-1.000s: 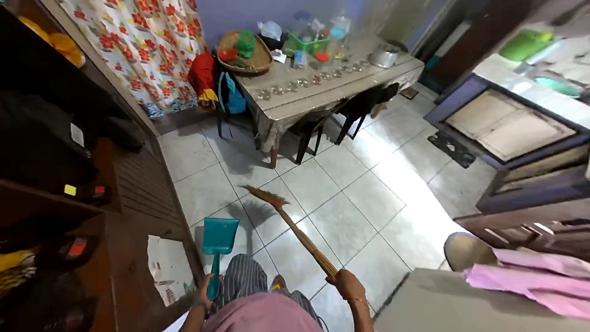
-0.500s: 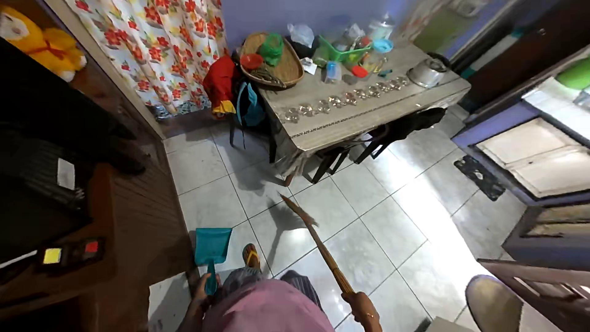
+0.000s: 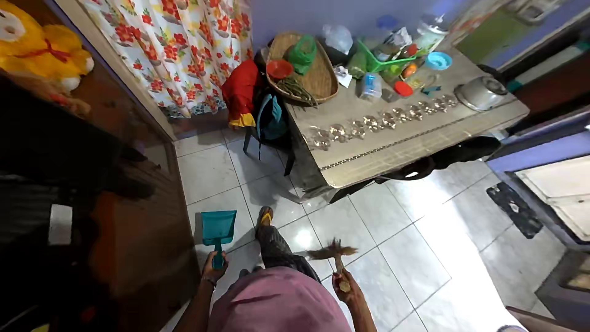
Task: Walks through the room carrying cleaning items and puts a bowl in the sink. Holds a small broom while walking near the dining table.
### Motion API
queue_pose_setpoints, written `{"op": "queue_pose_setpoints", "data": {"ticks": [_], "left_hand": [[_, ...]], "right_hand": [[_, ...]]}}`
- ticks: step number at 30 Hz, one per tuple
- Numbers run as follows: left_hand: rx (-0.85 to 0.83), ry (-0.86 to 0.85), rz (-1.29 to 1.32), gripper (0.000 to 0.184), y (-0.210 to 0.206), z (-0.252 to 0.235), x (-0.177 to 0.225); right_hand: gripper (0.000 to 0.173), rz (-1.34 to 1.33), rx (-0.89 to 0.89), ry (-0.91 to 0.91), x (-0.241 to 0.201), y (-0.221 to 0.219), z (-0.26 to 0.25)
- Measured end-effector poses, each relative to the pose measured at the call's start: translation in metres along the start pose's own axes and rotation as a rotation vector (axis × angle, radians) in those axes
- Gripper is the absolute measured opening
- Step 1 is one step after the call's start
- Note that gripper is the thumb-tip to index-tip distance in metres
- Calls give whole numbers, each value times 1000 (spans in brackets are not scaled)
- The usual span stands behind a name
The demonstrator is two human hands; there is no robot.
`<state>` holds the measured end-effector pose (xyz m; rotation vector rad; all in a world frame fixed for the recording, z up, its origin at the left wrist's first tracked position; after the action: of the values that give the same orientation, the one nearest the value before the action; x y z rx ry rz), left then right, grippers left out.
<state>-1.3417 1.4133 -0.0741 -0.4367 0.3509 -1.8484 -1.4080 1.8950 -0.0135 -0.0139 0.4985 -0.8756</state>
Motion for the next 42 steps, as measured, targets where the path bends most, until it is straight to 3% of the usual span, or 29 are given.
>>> {"op": "queue_pose_setpoints", "data": {"ticks": [5, 9, 11, 15, 19, 23, 27, 32, 36, 42], "left_hand": [[74, -4, 182, 23, -51, -38, 64], [14, -15, 232, 28, -101, -71, 125], [-16, 4, 178, 33, -110, -78, 149], [24, -13, 13, 38, -151, -104, 205], [155, 32, -85, 35, -184, -136, 261], [246, 77, -82, 17, -201, -160, 321], [160, 162, -9, 21, -228, -189, 365], [202, 232, -96, 21, -247, -213, 408], [238, 137, -195, 21, -248, -209, 440], [498, -3, -497, 36, -247, -179, 480]], "right_hand": [[40, 111, 34, 30, -9, -79, -20], [33, 221, 37, 65, -22, -131, -35], [39, 233, 2, 35, -28, -138, -50], [49, 2, -139, 35, -46, -166, -75], [50, -185, -76, 83, -35, -194, -81], [45, -317, 19, 141, -5, -232, -58], [42, -381, 114, 188, 7, -258, -45], [46, -438, 215, 202, 28, -287, -26], [45, -457, 303, 221, 33, -288, -35], [44, -517, 292, 222, 27, -299, -47]]}}
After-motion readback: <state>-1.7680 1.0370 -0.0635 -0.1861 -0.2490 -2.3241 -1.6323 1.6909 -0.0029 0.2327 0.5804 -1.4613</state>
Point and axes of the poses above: each hand's wrist, its own z-axis away from the middle knuckle, its own y-axis out of the back of the hand, x = y × z, the point moved 7 cm from there along -z, towards the middle knuckle, and after that the axes turned 10 degrees about y, right-handed, at the moved point
